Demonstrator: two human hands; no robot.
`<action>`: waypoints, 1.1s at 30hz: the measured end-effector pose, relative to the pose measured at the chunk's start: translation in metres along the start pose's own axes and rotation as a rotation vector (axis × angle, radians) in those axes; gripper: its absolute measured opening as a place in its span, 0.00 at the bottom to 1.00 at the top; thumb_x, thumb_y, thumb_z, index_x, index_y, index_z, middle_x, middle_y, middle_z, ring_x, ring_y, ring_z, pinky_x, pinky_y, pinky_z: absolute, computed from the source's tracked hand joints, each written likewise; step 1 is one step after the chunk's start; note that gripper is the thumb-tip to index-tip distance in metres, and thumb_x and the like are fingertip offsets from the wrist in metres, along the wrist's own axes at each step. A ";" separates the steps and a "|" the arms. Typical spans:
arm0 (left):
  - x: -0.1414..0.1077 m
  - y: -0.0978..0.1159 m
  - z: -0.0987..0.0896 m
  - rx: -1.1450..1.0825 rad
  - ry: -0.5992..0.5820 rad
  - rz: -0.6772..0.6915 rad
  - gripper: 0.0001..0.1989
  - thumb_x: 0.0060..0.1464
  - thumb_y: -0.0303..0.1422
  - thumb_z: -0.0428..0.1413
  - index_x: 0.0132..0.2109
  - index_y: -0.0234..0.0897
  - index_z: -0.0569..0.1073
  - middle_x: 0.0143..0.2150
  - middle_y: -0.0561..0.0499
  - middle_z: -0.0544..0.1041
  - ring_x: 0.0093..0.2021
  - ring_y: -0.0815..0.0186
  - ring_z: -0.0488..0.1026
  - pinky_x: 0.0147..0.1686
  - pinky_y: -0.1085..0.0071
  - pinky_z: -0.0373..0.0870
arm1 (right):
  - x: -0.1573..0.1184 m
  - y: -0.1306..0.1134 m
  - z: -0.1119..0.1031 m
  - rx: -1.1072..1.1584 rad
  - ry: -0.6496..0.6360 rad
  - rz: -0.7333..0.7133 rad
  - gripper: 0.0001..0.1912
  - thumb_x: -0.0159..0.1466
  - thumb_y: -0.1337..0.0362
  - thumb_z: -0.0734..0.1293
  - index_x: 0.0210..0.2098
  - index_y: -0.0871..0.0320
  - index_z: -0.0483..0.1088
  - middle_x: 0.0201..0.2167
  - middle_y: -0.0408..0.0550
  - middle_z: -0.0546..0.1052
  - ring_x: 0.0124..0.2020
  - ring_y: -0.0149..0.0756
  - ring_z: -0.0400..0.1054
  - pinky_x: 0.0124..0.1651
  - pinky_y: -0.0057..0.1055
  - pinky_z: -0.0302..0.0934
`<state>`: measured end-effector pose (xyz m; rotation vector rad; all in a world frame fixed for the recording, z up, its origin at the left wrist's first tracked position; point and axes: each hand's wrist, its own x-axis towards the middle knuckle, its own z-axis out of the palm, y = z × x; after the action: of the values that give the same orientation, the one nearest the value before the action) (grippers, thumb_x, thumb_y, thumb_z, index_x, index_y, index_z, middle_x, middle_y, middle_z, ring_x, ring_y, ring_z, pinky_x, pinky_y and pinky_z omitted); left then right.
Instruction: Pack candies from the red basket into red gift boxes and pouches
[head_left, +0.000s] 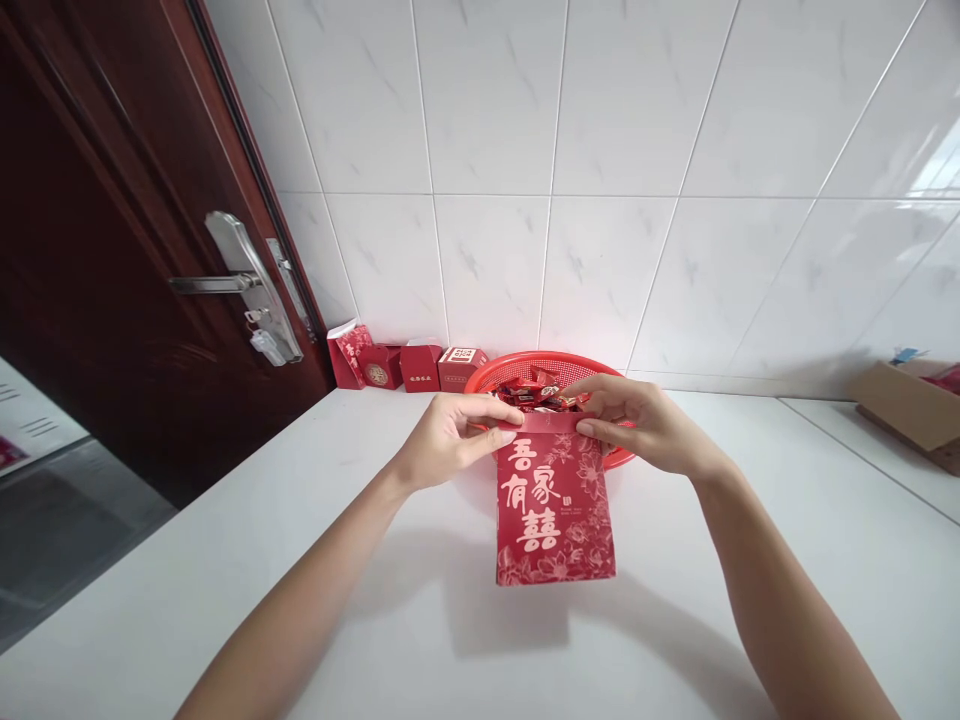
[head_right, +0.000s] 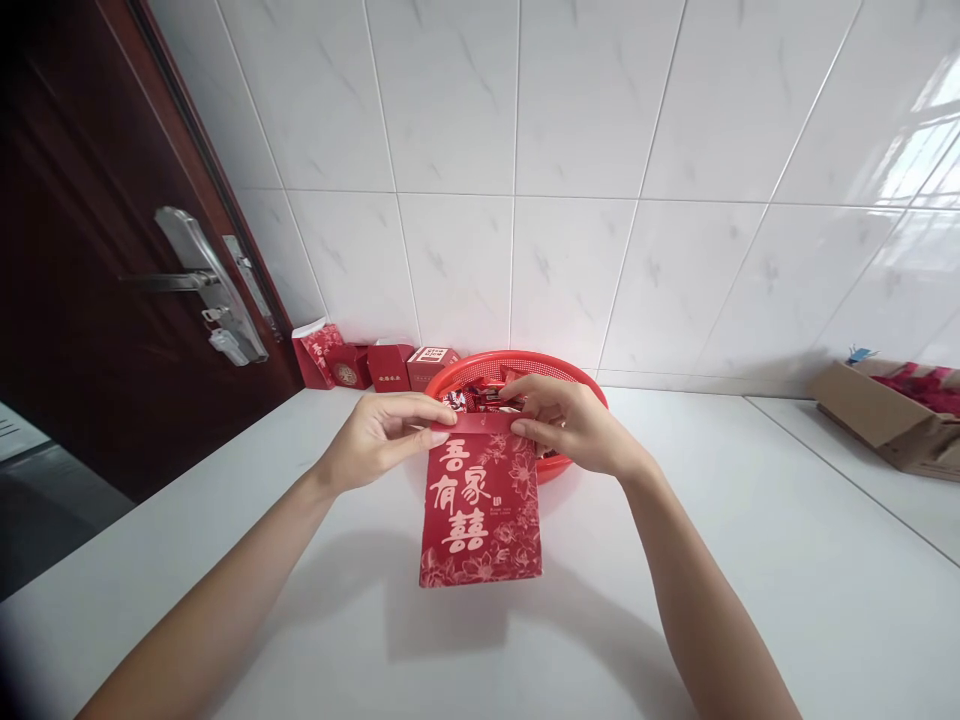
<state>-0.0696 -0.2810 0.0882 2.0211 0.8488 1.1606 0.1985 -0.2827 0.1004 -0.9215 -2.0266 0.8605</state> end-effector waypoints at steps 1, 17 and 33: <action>0.000 0.001 -0.001 -0.008 -0.016 0.000 0.09 0.52 0.34 0.63 0.39 0.36 0.84 0.40 0.45 0.85 0.40 0.59 0.81 0.39 0.66 0.81 | 0.000 0.000 0.001 0.006 -0.005 0.019 0.18 0.65 0.56 0.71 0.52 0.57 0.75 0.30 0.45 0.79 0.31 0.37 0.76 0.31 0.34 0.75; -0.003 -0.003 0.007 0.056 0.028 0.003 0.14 0.55 0.34 0.63 0.49 0.37 0.81 0.48 0.45 0.84 0.42 0.61 0.81 0.43 0.67 0.81 | -0.001 -0.006 -0.003 -0.005 -0.138 0.034 0.13 0.66 0.55 0.70 0.38 0.59 0.78 0.33 0.49 0.81 0.33 0.35 0.75 0.38 0.34 0.75; -0.002 -0.007 0.007 0.074 -0.195 -0.008 0.16 0.61 0.39 0.61 0.53 0.39 0.78 0.50 0.47 0.82 0.47 0.62 0.81 0.51 0.67 0.79 | -0.086 0.022 -0.092 -0.255 0.205 0.268 0.19 0.62 0.48 0.72 0.32 0.60 0.78 0.26 0.50 0.78 0.25 0.32 0.70 0.28 0.29 0.66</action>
<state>-0.0656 -0.2804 0.0787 2.1481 0.8109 0.9217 0.3214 -0.3168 0.0997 -1.3892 -1.8877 0.6226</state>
